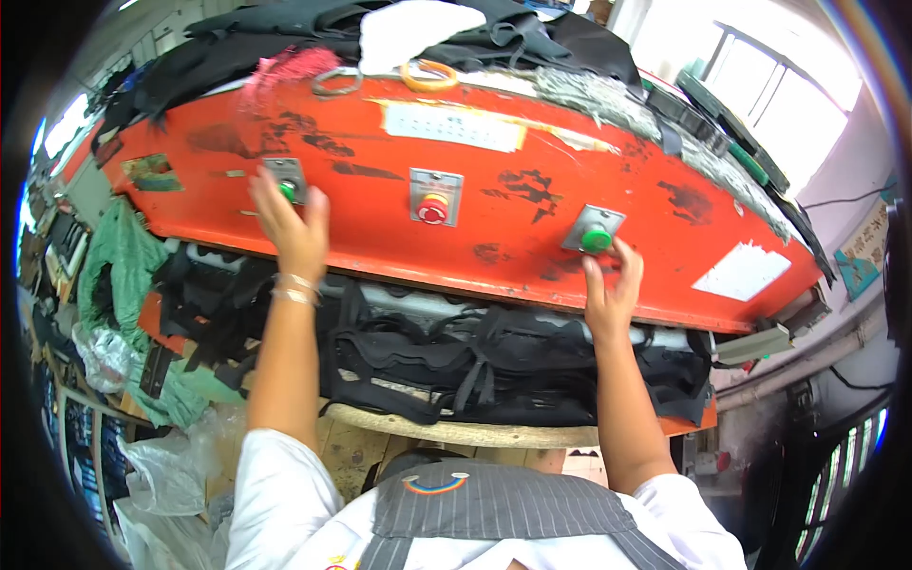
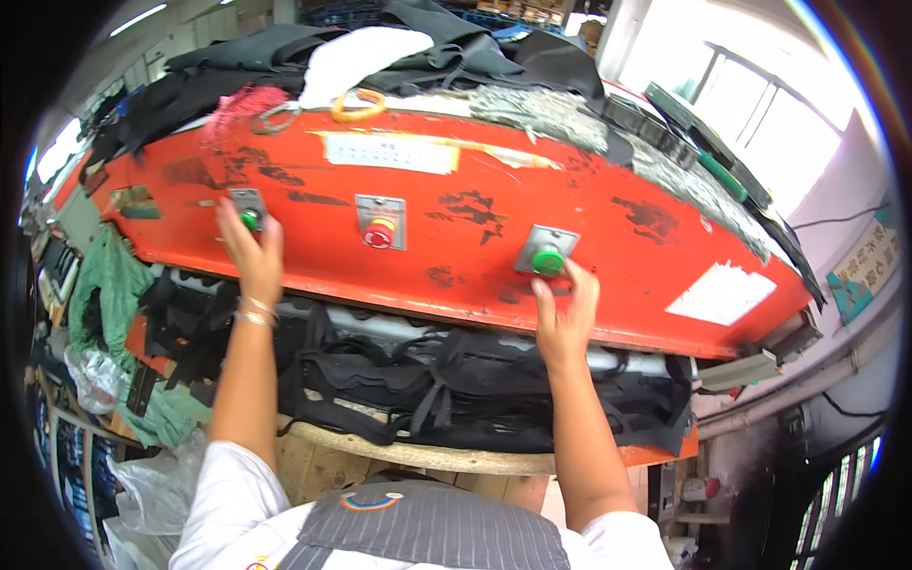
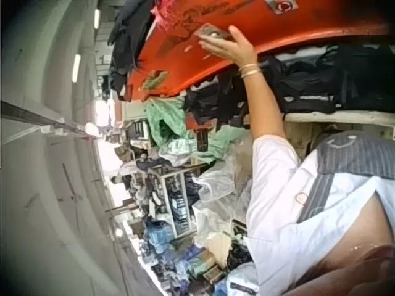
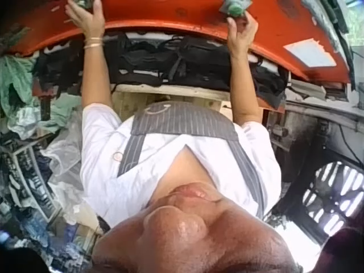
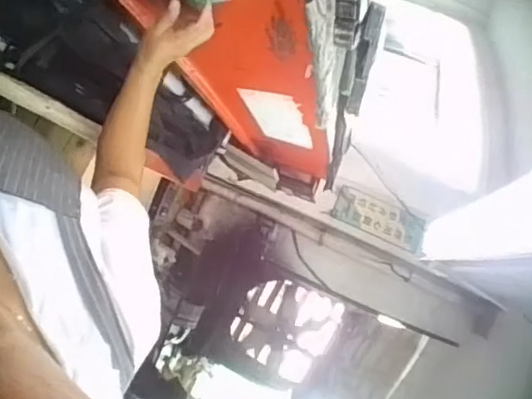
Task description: Operating a hydraulic press to die-cut fabric or synthetic materials for shoe manufacturing.
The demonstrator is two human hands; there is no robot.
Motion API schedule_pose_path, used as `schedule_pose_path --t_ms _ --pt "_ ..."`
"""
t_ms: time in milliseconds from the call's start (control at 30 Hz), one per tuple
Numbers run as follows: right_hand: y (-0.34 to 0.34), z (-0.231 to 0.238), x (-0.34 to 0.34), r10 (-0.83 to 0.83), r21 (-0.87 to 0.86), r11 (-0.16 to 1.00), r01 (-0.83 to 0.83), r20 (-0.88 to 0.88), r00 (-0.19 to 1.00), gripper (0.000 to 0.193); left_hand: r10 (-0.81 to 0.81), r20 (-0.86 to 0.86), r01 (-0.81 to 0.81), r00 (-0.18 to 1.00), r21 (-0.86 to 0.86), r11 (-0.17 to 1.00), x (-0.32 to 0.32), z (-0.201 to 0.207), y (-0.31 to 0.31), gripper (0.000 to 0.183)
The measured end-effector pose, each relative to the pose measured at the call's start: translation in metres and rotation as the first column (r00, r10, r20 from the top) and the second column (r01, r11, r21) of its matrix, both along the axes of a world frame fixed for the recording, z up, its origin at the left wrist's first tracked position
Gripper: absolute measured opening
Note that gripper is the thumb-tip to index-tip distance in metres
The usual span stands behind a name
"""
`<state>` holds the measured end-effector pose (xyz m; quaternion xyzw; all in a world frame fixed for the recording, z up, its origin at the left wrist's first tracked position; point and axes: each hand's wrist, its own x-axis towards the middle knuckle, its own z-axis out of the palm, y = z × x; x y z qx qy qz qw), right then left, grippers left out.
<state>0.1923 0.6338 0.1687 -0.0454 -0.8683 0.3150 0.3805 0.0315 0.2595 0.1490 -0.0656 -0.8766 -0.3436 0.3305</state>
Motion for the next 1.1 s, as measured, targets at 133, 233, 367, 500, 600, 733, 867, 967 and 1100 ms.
schedule_pose_path --t_ms 133,233,367,500,600,733,867,967,1100 --pt "-0.011 -0.043 0.097 0.128 0.156 0.971 -0.184 0.314 0.941 0.063 -0.404 0.427 0.376 0.809 0.153 0.914 0.138 -0.017 0.035 0.020" --pt "-0.025 -0.025 0.158 0.349 0.098 0.851 -0.515 0.627 0.696 0.043 -0.579 0.625 0.611 0.523 0.200 0.766 0.250 -0.027 0.052 0.024" --pt "-0.016 -0.033 0.207 0.257 0.079 0.877 -0.474 0.757 0.601 0.050 -0.538 0.556 0.687 0.633 -0.084 0.722 0.279 -0.036 0.075 0.023" --pt "-0.027 -0.043 0.218 0.110 0.214 0.896 -0.389 0.741 0.662 0.050 -0.461 0.566 0.645 0.683 -0.173 0.744 0.277 -0.046 0.086 0.024" --pt "-0.032 -0.040 0.215 0.102 0.189 0.923 -0.334 0.718 0.689 0.047 -0.427 0.518 0.592 0.741 -0.206 0.779 0.277 -0.044 0.090 0.024" --pt "-0.031 -0.043 0.222 0.136 0.156 0.930 -0.334 0.697 0.704 0.045 -0.386 0.537 0.561 0.750 -0.208 0.801 0.283 -0.049 0.093 0.025" --pt "-0.029 -0.042 0.257 0.203 0.123 0.880 -0.459 0.776 0.598 0.046 -0.374 0.639 0.610 0.672 -0.192 0.769 0.318 -0.043 0.079 0.029" --pt "-0.015 -0.015 0.262 0.437 -0.267 0.796 -0.543 0.874 0.211 0.043 -0.357 0.885 0.716 0.298 0.040 0.697 0.322 -0.009 0.058 0.030" --pt "0.011 0.027 0.218 0.525 -0.263 0.777 -0.572 0.772 0.359 0.041 -0.521 0.670 0.581 0.528 0.163 0.797 0.298 -0.007 0.065 0.017"
